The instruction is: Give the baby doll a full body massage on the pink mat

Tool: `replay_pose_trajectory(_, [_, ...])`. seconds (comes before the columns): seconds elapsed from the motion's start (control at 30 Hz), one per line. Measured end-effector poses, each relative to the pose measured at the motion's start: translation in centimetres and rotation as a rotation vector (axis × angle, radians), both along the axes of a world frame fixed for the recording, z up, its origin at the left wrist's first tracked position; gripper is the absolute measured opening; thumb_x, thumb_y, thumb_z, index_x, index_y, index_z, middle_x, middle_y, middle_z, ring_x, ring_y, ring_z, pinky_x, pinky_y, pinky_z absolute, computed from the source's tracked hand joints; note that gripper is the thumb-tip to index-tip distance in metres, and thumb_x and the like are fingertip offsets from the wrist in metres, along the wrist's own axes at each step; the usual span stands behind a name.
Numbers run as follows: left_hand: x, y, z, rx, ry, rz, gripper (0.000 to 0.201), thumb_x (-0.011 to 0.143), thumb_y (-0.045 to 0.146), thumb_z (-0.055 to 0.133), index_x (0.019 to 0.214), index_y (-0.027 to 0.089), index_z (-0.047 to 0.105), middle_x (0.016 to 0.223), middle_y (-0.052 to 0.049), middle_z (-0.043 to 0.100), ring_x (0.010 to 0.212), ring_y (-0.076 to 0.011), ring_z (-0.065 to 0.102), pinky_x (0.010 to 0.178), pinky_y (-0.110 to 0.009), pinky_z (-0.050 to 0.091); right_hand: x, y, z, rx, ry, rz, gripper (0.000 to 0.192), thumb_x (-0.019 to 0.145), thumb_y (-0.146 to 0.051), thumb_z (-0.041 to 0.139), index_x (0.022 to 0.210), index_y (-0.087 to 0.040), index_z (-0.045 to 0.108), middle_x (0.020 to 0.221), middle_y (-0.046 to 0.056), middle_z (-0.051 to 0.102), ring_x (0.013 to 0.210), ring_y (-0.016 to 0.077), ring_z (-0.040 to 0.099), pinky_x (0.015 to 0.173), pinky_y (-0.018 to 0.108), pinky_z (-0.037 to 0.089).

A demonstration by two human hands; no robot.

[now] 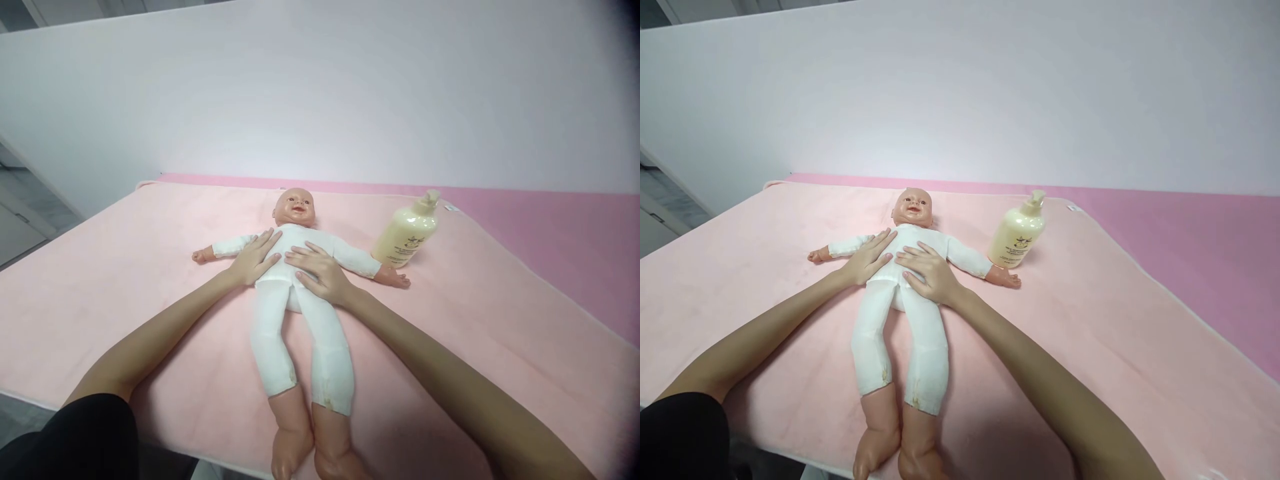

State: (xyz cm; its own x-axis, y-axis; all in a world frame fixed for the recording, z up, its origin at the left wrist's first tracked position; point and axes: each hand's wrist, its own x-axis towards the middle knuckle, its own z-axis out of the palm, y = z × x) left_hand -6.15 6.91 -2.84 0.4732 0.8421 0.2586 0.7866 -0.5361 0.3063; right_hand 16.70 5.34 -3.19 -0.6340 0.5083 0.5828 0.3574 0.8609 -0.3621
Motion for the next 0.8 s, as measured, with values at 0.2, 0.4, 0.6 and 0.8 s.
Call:
replay_pose_trajectory(0.2, [-0.1,0.4,0.6,-0.049,0.171,0.138,0.089,0.089,0.069,0.023,0.150,0.005,0.020,0.155,-0.022,0.022,0.145,-0.0334,0.017,0.117,-0.051,0.013,-0.3,1.4,-0.3,-0.173,-0.082,-0.388,0.054,0.090,-0.048,0.045,0.138,-0.024,0.048,0.151,0.007,0.035,0.143,0.0293,0.027,0.115,0.060,0.013])
replay_pose_trajectory(0.4, [-0.6,-0.1,0.7,-0.011,0.272,0.302,0.096,0.085,0.075,0.020,0.147,0.001,0.027,0.153,-0.025,0.026,0.144,-0.0397,0.016,0.114,-0.059,0.009,1.7,2.8,-0.9,-0.241,-0.184,-0.781,0.064,0.092,-0.058,0.037,0.136,-0.012,0.048,0.139,0.017,0.050,0.130,0.0302,0.044,0.112,0.050,0.021])
replay_pose_trajectory(0.6, [-2.5,-1.8,0.0,0.099,0.363,0.434,0.088,0.085,0.073,0.027,0.147,0.010,0.029,0.155,-0.023,0.022,0.141,-0.0464,0.021,0.105,-0.064,0.021,4.6,0.7,-1.5,-0.051,-0.344,-0.949,0.059,0.094,-0.053,0.034,0.127,-0.007,0.053,0.107,0.017,0.065,0.103,0.0290,0.056,0.094,0.040,0.034])
replay_pose_trajectory(0.8, [-4.9,-3.0,-0.5,0.276,0.388,0.471,0.076,0.088,0.058,0.035,0.145,0.008,0.031,0.149,-0.025,0.034,0.135,-0.0402,0.034,0.100,-0.054,0.031,9.7,-1.3,-3.1,0.033,-0.327,-0.932,0.047,0.090,-0.038,0.045,0.128,-0.011,0.050,0.105,0.015,0.063,0.097,0.0281,0.055,0.080,0.036,0.038])
